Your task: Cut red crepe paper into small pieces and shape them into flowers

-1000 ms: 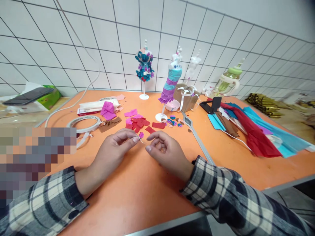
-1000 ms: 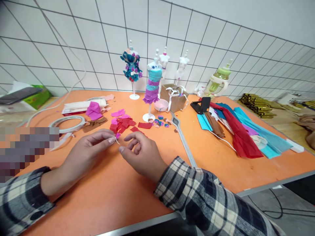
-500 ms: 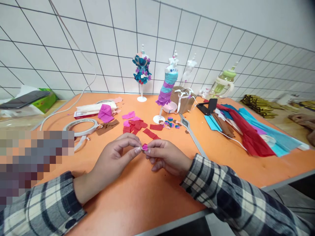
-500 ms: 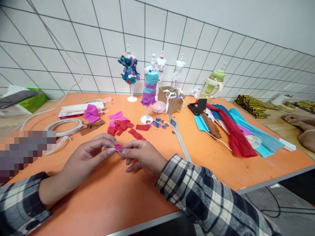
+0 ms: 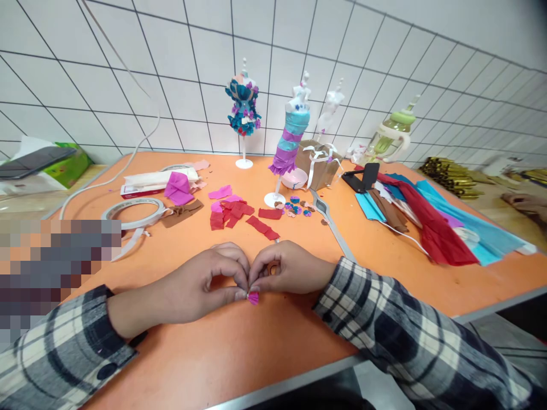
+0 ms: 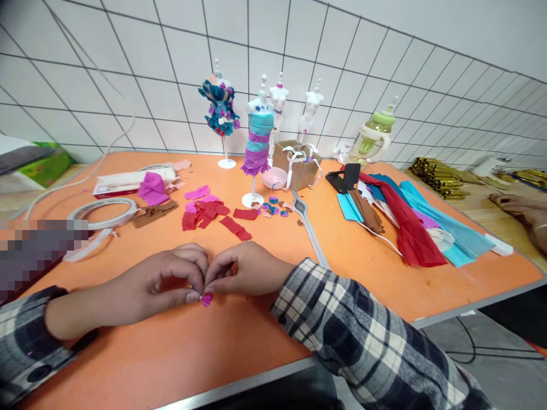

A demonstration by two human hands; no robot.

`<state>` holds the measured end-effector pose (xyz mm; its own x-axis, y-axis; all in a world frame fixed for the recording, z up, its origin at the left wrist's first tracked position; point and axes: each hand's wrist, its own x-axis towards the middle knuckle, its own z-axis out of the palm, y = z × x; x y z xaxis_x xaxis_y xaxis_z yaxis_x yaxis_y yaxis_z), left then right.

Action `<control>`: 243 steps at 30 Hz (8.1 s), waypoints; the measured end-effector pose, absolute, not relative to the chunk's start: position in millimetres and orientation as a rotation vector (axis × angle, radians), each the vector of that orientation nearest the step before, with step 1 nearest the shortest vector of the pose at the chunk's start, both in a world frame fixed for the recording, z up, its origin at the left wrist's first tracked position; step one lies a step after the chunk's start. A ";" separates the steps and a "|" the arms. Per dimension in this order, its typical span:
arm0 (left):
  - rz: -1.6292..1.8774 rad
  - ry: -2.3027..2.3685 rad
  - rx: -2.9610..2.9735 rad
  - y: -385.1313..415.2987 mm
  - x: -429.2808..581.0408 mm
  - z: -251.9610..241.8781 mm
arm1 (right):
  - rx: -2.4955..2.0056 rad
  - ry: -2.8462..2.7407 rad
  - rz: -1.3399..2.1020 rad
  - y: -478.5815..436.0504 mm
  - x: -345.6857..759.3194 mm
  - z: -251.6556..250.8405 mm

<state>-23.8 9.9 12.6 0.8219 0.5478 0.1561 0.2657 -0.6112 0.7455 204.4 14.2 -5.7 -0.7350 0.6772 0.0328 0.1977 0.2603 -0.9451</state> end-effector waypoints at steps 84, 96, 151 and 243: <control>0.999 0.997 1.621 10.4 -17.3 -3.9 | -0.858 -0.950 1.984 -1.5 183.5 1.5; 0.805 1.158 1.818 11.3 -13.5 3.9 | -1.030 -1.800 0.938 -0.4 188.8 0.8; 0.963 1.346 1.502 21.9 -18.2 -7.0 | -1.991 -2.496 0.391 17.6 248.4 20.5; 0.822 1.102 1.546 16.0 -14.1 -1.2 | -1.178 -2.225 1.406 6.0 209.3 7.8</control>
